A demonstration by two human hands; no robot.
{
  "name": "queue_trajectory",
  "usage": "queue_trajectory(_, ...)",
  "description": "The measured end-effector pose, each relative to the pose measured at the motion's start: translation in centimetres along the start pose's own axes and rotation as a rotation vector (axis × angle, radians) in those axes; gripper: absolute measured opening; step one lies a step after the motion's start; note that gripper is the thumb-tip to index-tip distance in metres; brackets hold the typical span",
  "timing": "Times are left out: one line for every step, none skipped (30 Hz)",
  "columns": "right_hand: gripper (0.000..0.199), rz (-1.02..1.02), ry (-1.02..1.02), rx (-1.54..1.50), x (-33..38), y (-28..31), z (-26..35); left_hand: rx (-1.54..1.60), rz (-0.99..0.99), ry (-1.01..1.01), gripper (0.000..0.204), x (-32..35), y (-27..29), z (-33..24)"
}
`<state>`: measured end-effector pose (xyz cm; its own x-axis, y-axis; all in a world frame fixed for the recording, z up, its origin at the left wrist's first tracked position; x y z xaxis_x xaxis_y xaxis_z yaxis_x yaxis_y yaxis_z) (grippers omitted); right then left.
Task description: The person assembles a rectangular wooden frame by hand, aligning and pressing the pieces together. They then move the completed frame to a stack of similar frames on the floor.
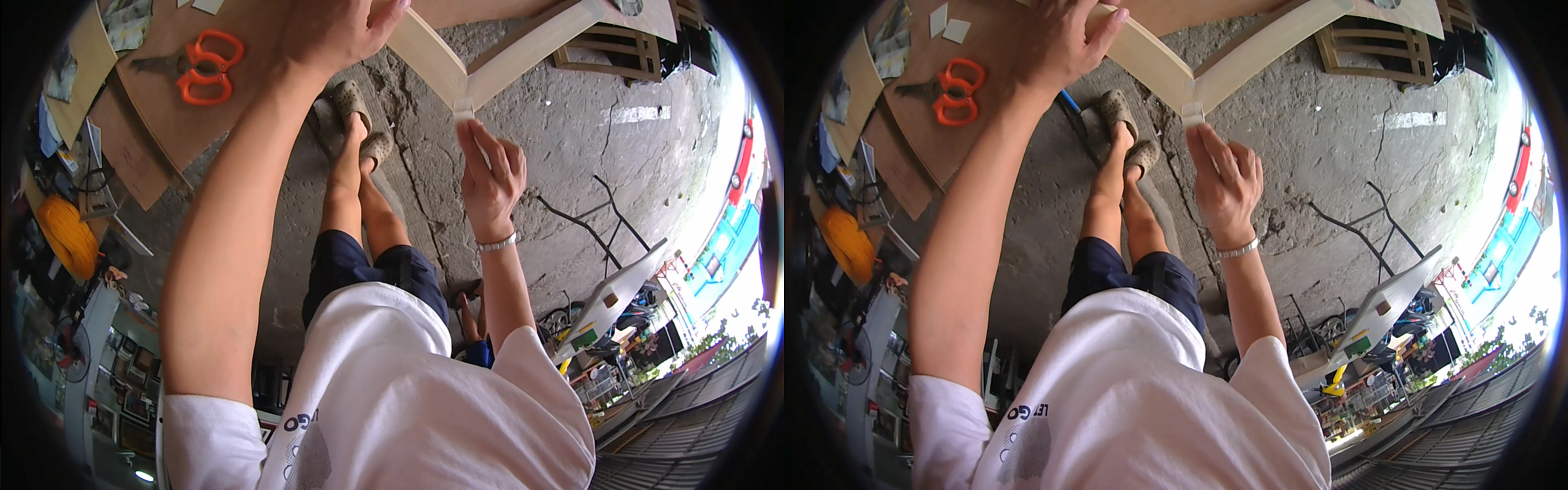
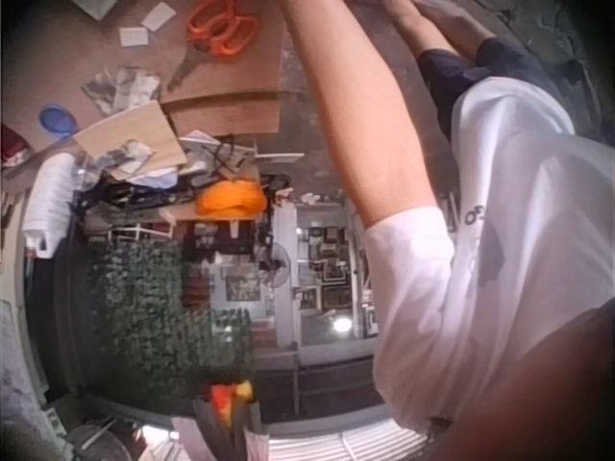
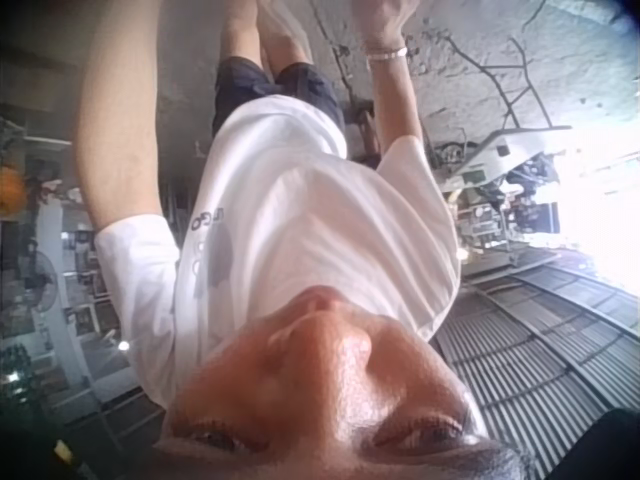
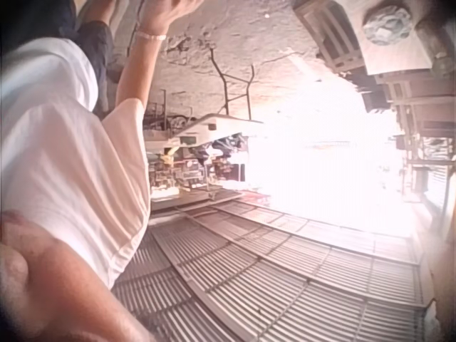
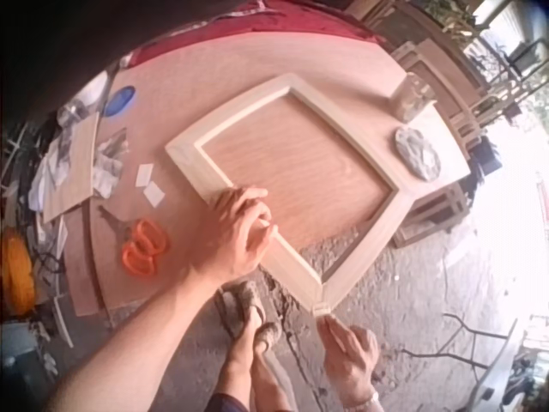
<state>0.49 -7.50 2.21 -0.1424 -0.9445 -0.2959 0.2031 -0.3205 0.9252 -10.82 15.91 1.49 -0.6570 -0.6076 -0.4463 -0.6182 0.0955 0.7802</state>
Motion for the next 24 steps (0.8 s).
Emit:
queue_trajectory(0.051, 0.021, -0.008, 0.002, 0.3, 0.4, 0.3, 0.006, 0.007, 0.005, 0.020, 0.1, 0.0, 0.0)
queue_trajectory(0.051, 0.018, -0.024, 0.000, -0.1, 0.9, 0.2, 0.011, 0.014, 0.010, 0.020, 0.2, 0.0, 0.0)
queue_trajectory(0.050, -0.012, -0.027, -0.032, -0.9, 1.2, 0.2, 0.006, 0.009, 0.010, 0.019, 0.2, 0.1, 0.1)
queue_trajectory(0.050, -0.044, -0.029, -0.065, -2.0, 1.5, 0.0, 0.001, 0.002, 0.008, 0.019, 0.2, 0.1, 0.0)
queue_trajectory(0.049, -0.084, -0.032, -0.097, -3.0, 1.7, -0.4, -0.008, -0.007, 0.000, 0.019, 0.1, 0.2, -0.3)
queue_trajectory(0.049, -0.091, -0.014, -0.104, -3.9, 1.5, -0.6, -0.008, -0.008, -0.003, 0.019, 0.1, 0.2, -0.5)
queue_trajectory(0.049, -0.061, 0.000, -0.085, -4.8, 1.1, -0.6, 0.001, -0.006, -0.005, 0.019, 0.0, 0.2, -0.3)
queue_trajectory(0.049, -0.032, 0.014, -0.066, -5.4, 0.7, -0.5, 0.008, -0.004, -0.006, 0.019, -0.1, 0.3, -0.3)
queue_trajectory(0.049, -0.002, 0.027, -0.047, -5.9, 0.3, -0.5, 0.008, -0.002, -0.007, 0.019, -0.2, 0.3, -0.3)
queue_trajectory(0.052, -0.001, 0.028, -0.072, -5.6, -0.3, -0.8, 0.001, 0.002, -0.002, 0.019, -0.1, 0.4, -0.3)
queue_trajectory(0.052, 0.015, 0.020, -0.066, -5.3, -0.5, -0.8, -0.006, 0.006, 0.002, 0.019, 0.0, 0.5, -0.3)
queue_trajectory(0.053, 0.030, 0.011, -0.059, -4.9, -0.5, -0.7, 0.004, 0.008, 0.009, 0.020, -0.1, 0.5, -0.3)
queue_trajectory(0.054, 0.048, 0.002, -0.055, -4.3, -0.6, -0.6, 0.012, 0.012, 0.018, 0.020, 0.1, 0.2, -0.2)
queue_trajectory(0.055, 0.071, -0.007, -0.070, -3.6, -0.5, -0.5, 0.025, 0.011, 0.024, 0.021, 0.0, 0.2, -0.2)
queue_trajectory(0.056, 0.094, -0.016, -0.084, -2.6, -0.3, -0.3, 0.021, 0.011, 0.025, 0.020, 0.0, 0.2, -0.2)
queue_trajectory(0.056, 0.116, -0.018, -0.099, -1.9, -0.1, -0.1, 0.012, 0.005, 0.030, 0.020, 0.0, 0.3, 0.0)
queue_trajectory(0.057, 0.134, -0.018, -0.098, -1.2, 0.3, 0.0, 0.009, 0.000, 0.027, 0.020, -0.3, 0.3, -0.1)
queue_trajectory(0.057, 0.152, -0.019, -0.097, -0.6, 0.7, 0.3, 0.006, 0.004, 0.025, 0.020, -0.5, 0.3, -0.2)
queue_trajectory(0.058, 0.168, -0.018, -0.093, -0.3, 1.0, 0.5, 0.003, 0.005, 0.024, 0.019, -0.8, 0.4, -0.3)
queue_trajectory(0.051, 0.134, -0.060, -0.133, -0.6, 1.5, 0.1, -0.003, -0.005, 0.008, 0.019, -1.5, 0.6, -0.3)
queue_trajectory(0.047, 0.073, -0.101, -0.168, -1.1, 2.5, -0.4, 0.010, 0.010, 0.016, 0.019, -1.0, 0.2, -0.1)
queue_trajectory(0.043, -0.002, -0.117, -0.205, -2.7, 3.5, -1.1, 0.007, 0.004, 0.022, 0.020, 0.2, -0.1, 0.6)
queue_trajectory(0.039, -0.095, -0.138, -0.233, -4.4, 4.4, -2.2, 0.011, -0.008, 0.006, 0.020, 0.3, -0.7, 1.3)
queue_trajectory(0.028, -0.181, -0.219, -0.229, -6.6, 5.6, -3.6, 0.017, 0.028, 0.030, 0.020, -0.3, -0.7, 1.4)
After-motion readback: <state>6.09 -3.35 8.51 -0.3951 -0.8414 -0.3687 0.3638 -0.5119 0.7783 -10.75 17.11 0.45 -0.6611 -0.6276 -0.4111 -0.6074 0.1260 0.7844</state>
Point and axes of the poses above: each hand's wrist, its own x-axis away from the middle knuckle, its own y-axis out of the back of the hand, z = x × y, the point moved 6 cm from there along -x, towards the middle knuckle, and after that the axes turned 1 degree about -y, right-handed, at the moved point
